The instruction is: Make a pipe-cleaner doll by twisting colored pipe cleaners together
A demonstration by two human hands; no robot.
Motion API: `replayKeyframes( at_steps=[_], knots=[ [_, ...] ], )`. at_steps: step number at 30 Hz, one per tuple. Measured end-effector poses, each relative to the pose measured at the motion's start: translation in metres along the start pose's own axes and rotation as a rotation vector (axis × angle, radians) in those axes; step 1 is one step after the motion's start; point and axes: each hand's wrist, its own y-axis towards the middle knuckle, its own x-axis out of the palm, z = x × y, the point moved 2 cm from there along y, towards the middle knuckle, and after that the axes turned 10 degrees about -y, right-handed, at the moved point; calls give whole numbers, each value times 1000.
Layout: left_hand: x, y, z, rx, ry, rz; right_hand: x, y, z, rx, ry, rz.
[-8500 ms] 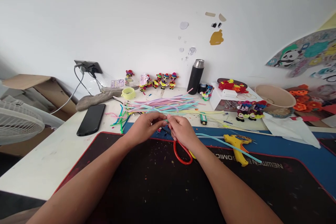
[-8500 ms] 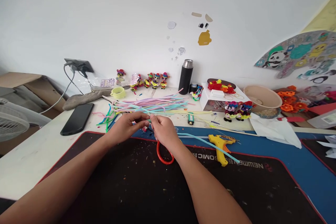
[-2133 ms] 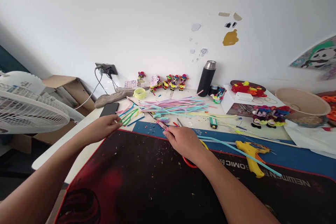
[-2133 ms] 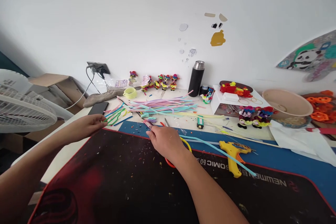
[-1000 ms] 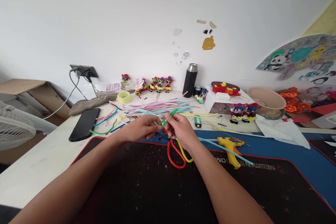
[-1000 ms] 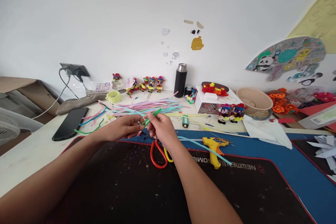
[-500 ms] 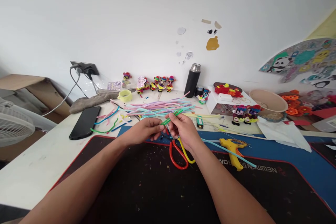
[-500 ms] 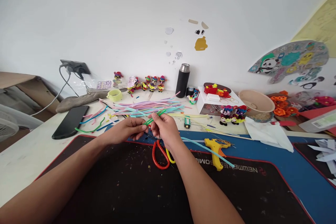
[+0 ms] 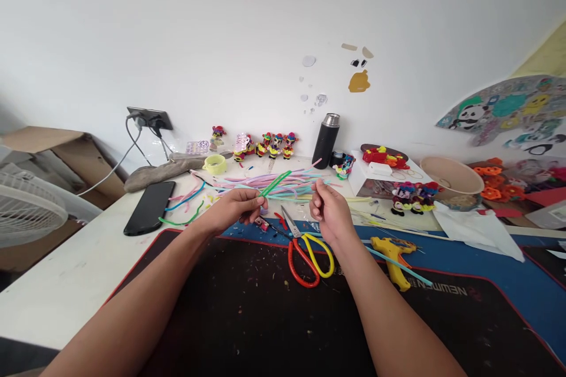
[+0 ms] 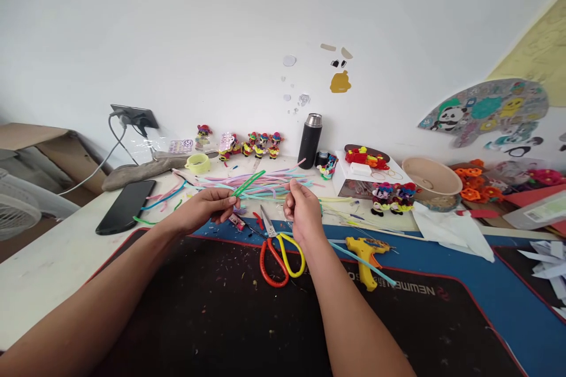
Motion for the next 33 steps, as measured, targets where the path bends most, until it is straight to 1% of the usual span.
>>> replayKeyframes(
  at_steps=[5,8,12,16,22,27,30,33],
  knots=[
    [3,1,-2,2,-29,7,8,-8,3,5,-140,-67],
    [5,1,-2,1,-30,6,11,-10,5,9,-217,-77],
    [7,1,1,-13,-21,13,8,-7,9,27,-265,-68],
    [9,1,2,-20,-27,8,8,-6,10,41,-265,-82],
    [18,2,-3,-58,-75,-50,19,-16,10,60,-207,-211],
    [27,4,-12,-103,-186,-111,25,-21,14,70,-159,-339],
    [29,3,-16,-114,-264,-154,25,-22,16,68,-159,-369],
    [30,2,-15,-120,-329,-150,25,-21,16,63,-169,-367]
  ],
)
